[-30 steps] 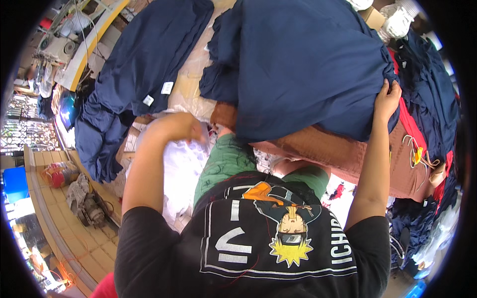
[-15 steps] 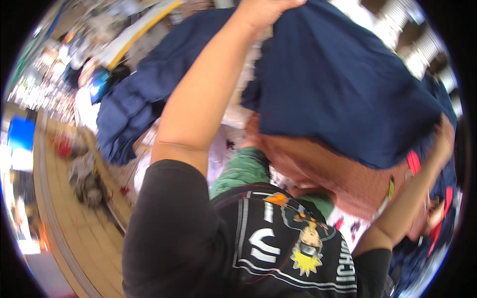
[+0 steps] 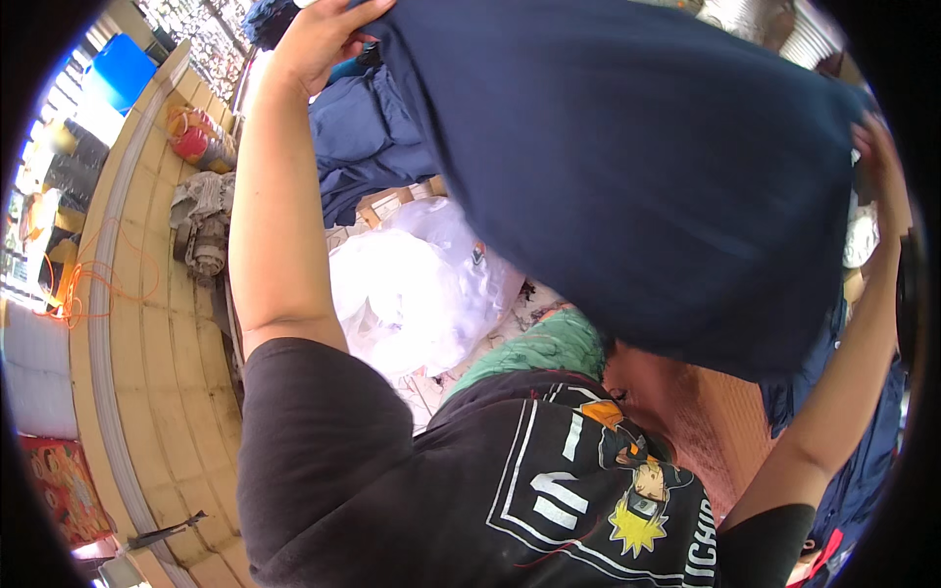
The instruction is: The person picks up dark navy shirts from a stack, spreads each one out on a workspace to check the seams and fabric, and uses snips to trim loose threads from the neckline and labels.
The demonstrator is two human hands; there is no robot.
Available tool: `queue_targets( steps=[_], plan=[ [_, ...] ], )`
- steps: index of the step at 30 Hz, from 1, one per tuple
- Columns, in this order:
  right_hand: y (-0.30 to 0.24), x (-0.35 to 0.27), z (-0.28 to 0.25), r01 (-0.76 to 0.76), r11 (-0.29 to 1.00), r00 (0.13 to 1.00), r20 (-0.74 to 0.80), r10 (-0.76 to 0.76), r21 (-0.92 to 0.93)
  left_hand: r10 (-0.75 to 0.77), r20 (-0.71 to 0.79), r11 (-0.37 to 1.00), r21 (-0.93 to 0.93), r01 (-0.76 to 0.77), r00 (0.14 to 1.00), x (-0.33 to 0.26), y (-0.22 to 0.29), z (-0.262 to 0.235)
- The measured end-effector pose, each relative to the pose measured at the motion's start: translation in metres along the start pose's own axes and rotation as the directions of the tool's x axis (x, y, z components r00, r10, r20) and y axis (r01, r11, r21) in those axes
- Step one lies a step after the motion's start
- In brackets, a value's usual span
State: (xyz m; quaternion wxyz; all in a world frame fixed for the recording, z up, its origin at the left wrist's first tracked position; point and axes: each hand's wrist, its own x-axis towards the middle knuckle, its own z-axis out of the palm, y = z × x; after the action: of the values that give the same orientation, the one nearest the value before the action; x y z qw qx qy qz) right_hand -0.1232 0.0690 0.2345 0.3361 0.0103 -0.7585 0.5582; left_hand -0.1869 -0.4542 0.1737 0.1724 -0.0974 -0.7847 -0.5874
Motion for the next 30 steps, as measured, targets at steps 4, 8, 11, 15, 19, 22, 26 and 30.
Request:
queue_targets(
  steps=[4,8,11,15,19,22,26,30],
  plan=[
    [0.009,0.038,0.126,0.077,0.941,0.895,0.394,-0.211,0.331,0.216,-0.542,0.966,-0.003,-0.258,0.812,0.029,-0.071,-0.147],
    [-0.053,-0.033,0.242,0.325,0.928,0.849,0.377,-0.371,0.182,0.398,-0.770,0.814,0.045,-0.579,0.499,0.012,-0.062,-0.194],
    [-0.003,-0.019,0.318,-0.104,0.905,0.797,0.579,-0.172,0.412,0.428,-0.803,0.887,0.286,-0.363,0.414,-0.015,-0.116,-0.215],
    [0.044,-0.055,0.300,-0.123,0.974,0.706,0.707,-0.050,0.191,0.226,-0.788,0.928,0.353,0.119,0.573,-0.073,-0.299,-0.218],
    [0.078,-0.068,0.192,0.102,0.957,0.641,0.754,0.146,-0.272,0.001,-0.801,0.649,0.456,0.609,0.599,-0.152,-0.369,-0.075],
    [0.114,-0.103,0.104,0.103,0.893,0.830,0.533,0.165,-0.437,-0.047,-0.259,0.863,0.476,0.170,0.965,-0.216,-0.342,0.060],
    [0.191,-0.185,-0.028,0.125,0.641,0.955,0.266,0.129,-0.758,0.006,0.772,0.985,-0.115,0.130,0.636,-0.270,-0.208,0.212],
    [0.228,-0.262,-0.066,0.188,0.531,0.979,0.204,-0.029,-0.826,0.372,0.928,0.840,-0.322,-0.436,0.033,-0.294,-0.218,0.279]
  ],
)
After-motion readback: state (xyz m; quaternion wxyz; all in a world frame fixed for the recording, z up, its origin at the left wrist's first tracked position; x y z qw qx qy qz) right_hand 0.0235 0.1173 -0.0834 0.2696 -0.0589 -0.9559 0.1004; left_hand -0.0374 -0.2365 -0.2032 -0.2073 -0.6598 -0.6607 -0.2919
